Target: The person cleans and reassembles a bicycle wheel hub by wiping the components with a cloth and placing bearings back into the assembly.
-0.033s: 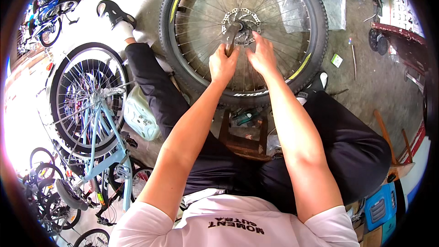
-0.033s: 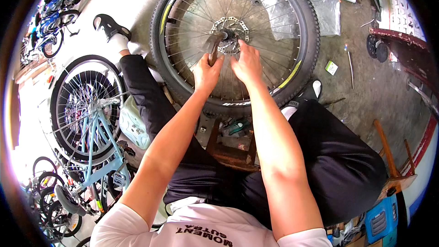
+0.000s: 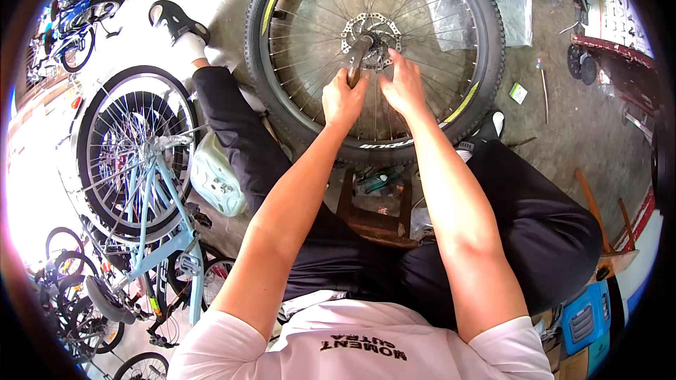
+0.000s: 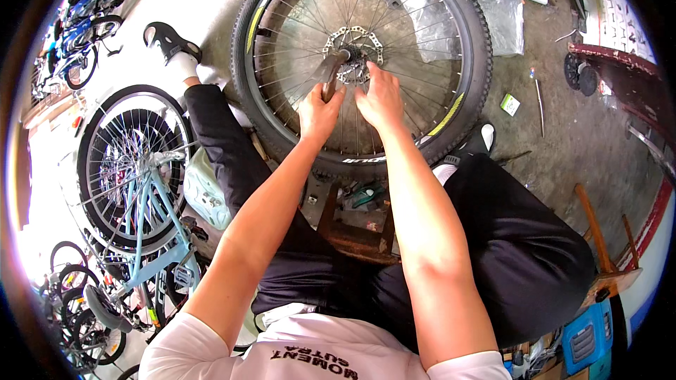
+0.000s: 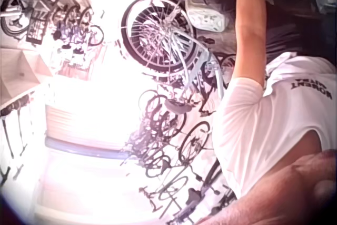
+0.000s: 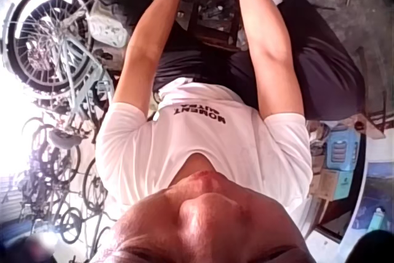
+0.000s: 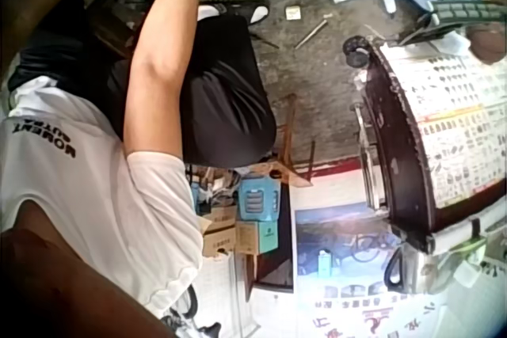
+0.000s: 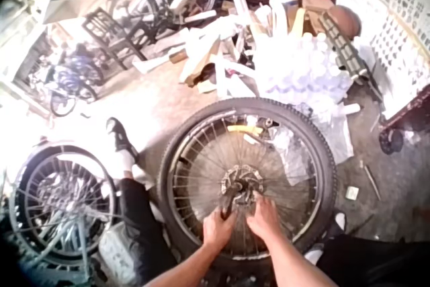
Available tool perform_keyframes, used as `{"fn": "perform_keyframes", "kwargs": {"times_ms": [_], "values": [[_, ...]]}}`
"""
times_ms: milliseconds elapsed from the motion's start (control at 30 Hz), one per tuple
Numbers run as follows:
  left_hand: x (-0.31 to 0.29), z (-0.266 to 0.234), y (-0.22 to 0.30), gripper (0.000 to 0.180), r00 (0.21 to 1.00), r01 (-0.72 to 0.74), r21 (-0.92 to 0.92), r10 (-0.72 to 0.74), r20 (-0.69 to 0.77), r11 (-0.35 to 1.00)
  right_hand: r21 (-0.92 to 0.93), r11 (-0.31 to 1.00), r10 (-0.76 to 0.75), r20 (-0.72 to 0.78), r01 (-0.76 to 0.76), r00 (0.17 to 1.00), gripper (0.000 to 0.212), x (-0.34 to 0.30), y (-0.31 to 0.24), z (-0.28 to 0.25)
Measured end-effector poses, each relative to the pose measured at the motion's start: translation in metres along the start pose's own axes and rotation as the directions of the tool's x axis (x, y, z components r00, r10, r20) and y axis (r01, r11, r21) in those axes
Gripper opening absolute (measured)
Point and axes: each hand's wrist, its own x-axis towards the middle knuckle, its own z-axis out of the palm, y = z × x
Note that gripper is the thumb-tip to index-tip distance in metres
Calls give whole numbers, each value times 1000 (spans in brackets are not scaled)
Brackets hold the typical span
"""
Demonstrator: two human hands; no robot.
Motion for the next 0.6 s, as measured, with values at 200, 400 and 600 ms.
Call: {"fn": "perform_keyframes", "kwargs": {"times_ms": [200, 400, 600], "values": [[3, -2, -3, 47, 999, -4, 107, -2, 52, 994, 5, 1000, -11, 10, 11, 1000, 66, 3, 11, 8], [4, -4, 15, 48, 996, -87, 19, 87, 0, 996, -5, 1000, -30, -1, 30, 1000, 67, -1, 8, 3], [11, 0, 1, 47, 997, -29, 122, 19, 77, 992, -8, 999, -33, -12, 33, 999, 67, 3, 11, 10]]}}
